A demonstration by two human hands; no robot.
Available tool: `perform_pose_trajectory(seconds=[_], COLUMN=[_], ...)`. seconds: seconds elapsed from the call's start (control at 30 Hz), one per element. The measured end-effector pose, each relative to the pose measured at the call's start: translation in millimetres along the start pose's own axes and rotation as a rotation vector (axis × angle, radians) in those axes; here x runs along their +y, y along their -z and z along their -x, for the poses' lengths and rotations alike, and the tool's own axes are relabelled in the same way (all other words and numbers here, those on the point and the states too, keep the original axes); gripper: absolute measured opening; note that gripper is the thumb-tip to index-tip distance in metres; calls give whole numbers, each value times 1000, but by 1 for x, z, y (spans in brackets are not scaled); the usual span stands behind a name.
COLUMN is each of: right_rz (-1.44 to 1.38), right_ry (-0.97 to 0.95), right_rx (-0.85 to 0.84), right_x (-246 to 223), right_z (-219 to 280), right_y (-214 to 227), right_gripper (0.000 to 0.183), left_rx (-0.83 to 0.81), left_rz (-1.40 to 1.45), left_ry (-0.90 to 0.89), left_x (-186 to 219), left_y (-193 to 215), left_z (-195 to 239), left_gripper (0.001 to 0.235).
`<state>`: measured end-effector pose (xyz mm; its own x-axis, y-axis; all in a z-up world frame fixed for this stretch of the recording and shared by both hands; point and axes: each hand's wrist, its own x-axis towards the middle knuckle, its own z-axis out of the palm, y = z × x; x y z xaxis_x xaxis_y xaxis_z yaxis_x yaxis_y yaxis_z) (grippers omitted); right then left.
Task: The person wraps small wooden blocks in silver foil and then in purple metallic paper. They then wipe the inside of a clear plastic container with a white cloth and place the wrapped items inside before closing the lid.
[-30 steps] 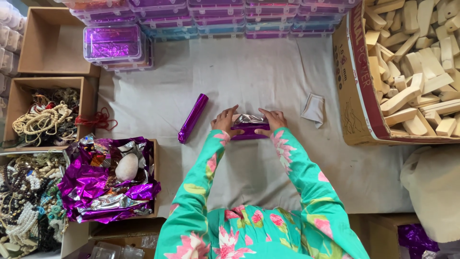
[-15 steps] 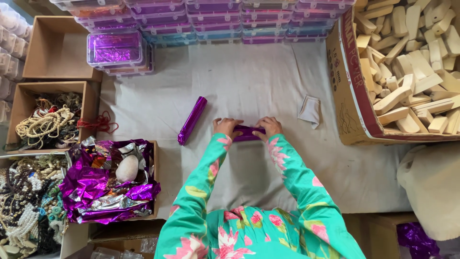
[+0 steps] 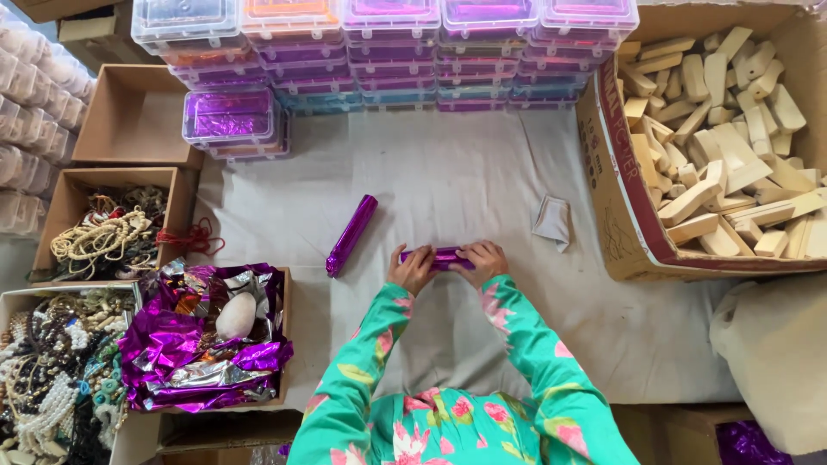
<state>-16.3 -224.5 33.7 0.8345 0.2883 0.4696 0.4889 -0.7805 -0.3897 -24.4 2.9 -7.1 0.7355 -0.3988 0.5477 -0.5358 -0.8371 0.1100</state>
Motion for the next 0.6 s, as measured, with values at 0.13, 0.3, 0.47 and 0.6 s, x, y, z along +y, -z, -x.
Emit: perform_pose_trajectory(seconds=[0.13, 0.3, 0.47, 0.6], right_rz=[66, 161, 180, 159], right_ry=[40, 86, 92, 59], right_rx=[-43, -63, -92, -106], right_x=[-3, 6, 12, 24], right_z=[7, 15, 19, 19], right_y=[2, -7, -9, -22], right_gripper=[48, 58, 62, 57], left_rx=[-20, 31, 11, -10], left_rz=[-42, -94, -108, -148], left_ry=[40, 21, -18, -54], left_x=[6, 5, 4, -1], left_y=[4, -7, -5, -10], left_z=[1, 5, 5, 5], left_gripper=[57, 56, 53, 59])
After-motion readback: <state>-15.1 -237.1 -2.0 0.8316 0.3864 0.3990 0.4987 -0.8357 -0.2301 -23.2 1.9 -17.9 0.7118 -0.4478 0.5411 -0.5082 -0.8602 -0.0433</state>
